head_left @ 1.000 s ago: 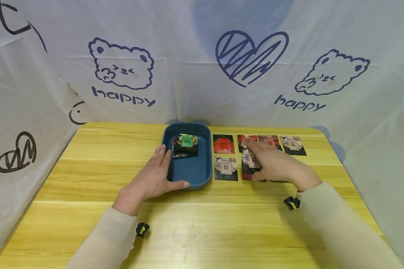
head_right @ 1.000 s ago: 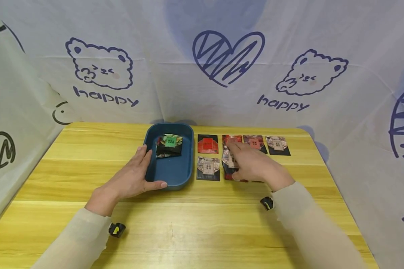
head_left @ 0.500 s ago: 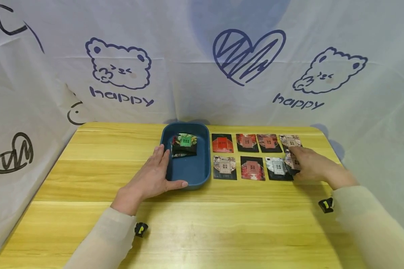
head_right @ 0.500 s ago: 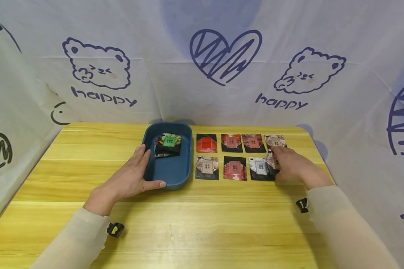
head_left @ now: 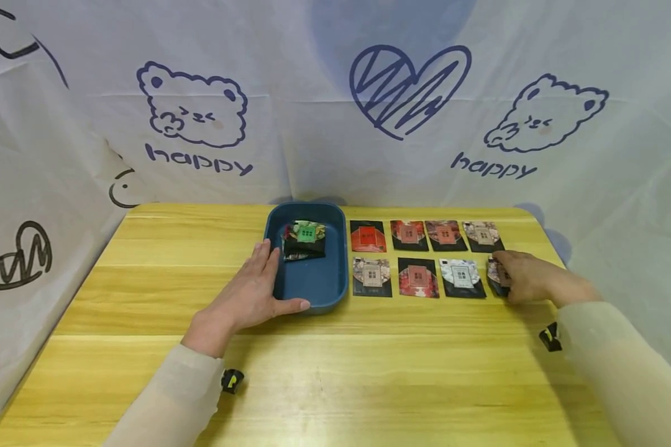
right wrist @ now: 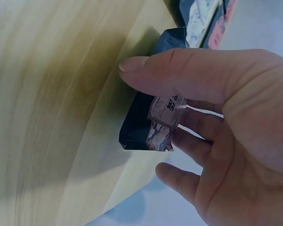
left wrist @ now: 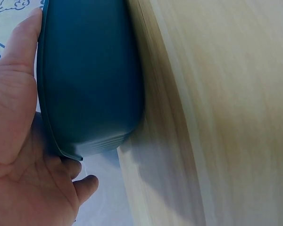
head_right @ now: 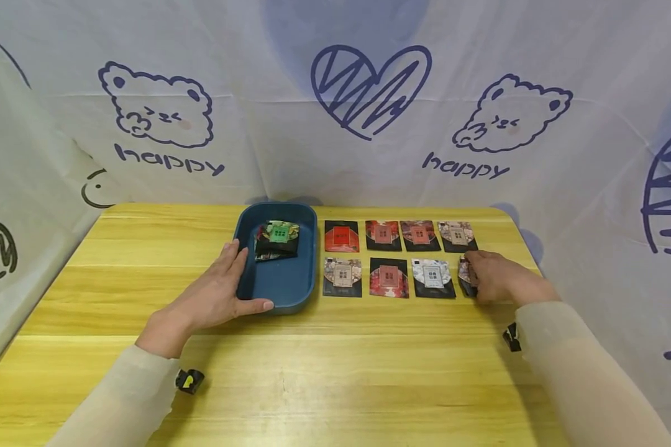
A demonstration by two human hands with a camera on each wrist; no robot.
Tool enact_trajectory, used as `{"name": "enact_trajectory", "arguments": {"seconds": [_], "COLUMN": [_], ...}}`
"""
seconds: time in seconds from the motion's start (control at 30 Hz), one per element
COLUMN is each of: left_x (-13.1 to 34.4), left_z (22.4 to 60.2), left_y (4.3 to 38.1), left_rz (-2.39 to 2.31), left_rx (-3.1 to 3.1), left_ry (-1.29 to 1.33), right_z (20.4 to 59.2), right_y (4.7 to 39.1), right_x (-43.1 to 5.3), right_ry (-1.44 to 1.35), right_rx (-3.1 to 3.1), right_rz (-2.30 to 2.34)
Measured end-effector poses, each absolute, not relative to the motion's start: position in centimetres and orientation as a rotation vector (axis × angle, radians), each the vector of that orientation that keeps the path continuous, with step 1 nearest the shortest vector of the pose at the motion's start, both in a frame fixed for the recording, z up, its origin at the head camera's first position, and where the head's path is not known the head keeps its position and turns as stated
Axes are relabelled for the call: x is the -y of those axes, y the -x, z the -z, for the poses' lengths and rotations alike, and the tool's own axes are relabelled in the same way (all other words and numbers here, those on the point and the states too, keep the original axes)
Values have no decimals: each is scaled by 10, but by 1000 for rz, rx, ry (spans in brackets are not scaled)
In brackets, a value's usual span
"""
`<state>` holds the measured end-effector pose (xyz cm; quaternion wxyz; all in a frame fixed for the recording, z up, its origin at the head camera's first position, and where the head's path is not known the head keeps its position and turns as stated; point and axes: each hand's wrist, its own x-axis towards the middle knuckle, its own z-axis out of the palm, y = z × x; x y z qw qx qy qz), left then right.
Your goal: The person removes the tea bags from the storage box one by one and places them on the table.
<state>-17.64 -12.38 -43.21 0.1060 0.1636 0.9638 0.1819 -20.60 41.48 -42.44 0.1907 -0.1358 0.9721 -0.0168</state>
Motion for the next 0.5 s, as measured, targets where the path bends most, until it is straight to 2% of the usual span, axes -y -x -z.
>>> {"name": "enact_trajectory", "arguments": {"seconds": [0.5], "left_x": [124], "left_z": [431], "left_y": [177], "left_rz": [-530], "left_rx": [-2841], "left_ry": [-484], "right_z": [427], "right_y": [215], "right_x": [-410], "right_ry": [378], "right_rx": [-2659], "right_rz": [31]}}
